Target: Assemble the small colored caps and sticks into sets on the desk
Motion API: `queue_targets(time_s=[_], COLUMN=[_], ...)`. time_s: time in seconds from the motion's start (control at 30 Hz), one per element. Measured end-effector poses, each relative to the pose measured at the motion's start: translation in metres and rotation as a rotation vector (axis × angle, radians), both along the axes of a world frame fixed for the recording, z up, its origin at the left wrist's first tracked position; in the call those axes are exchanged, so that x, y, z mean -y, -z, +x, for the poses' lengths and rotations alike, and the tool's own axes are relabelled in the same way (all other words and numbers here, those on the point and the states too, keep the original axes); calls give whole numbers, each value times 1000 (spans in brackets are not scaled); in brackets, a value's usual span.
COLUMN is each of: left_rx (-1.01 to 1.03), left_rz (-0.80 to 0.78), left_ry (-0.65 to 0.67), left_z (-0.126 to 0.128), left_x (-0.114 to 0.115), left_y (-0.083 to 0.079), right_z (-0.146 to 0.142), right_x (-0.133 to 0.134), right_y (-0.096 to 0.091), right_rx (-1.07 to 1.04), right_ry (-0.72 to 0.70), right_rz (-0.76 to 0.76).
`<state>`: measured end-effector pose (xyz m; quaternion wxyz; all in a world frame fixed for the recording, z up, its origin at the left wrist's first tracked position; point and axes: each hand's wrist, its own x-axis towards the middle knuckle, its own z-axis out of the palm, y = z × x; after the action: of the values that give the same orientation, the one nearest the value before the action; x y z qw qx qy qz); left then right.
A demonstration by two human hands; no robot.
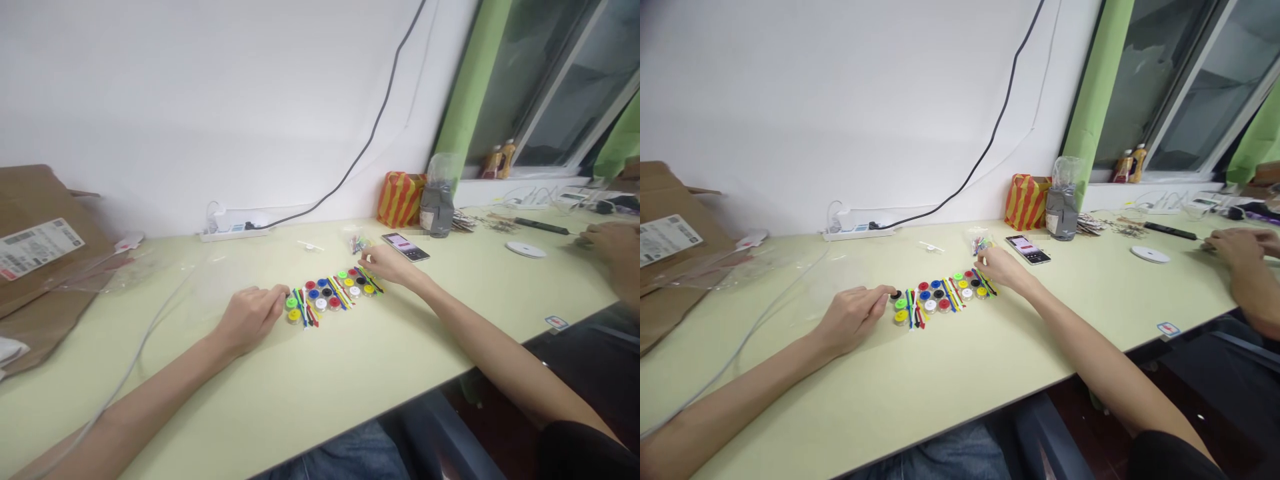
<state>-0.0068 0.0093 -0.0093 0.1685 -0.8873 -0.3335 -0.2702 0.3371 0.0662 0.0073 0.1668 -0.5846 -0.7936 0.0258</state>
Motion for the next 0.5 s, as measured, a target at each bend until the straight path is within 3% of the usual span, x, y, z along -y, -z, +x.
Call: queue_targets(time_s=[0.27, 0.5], left_rx=[9, 7], left_rz=[-1, -33], left_ry=[-1, -9], left_z=[2, 1], left_x=[1, 2], left_y=[1, 2], right_z=[-11, -72], right_x=[-3, -74], right_y=[-4, -8], right_rx=[-31, 76], right_ry=[-5, -111], right_rz=[66, 57])
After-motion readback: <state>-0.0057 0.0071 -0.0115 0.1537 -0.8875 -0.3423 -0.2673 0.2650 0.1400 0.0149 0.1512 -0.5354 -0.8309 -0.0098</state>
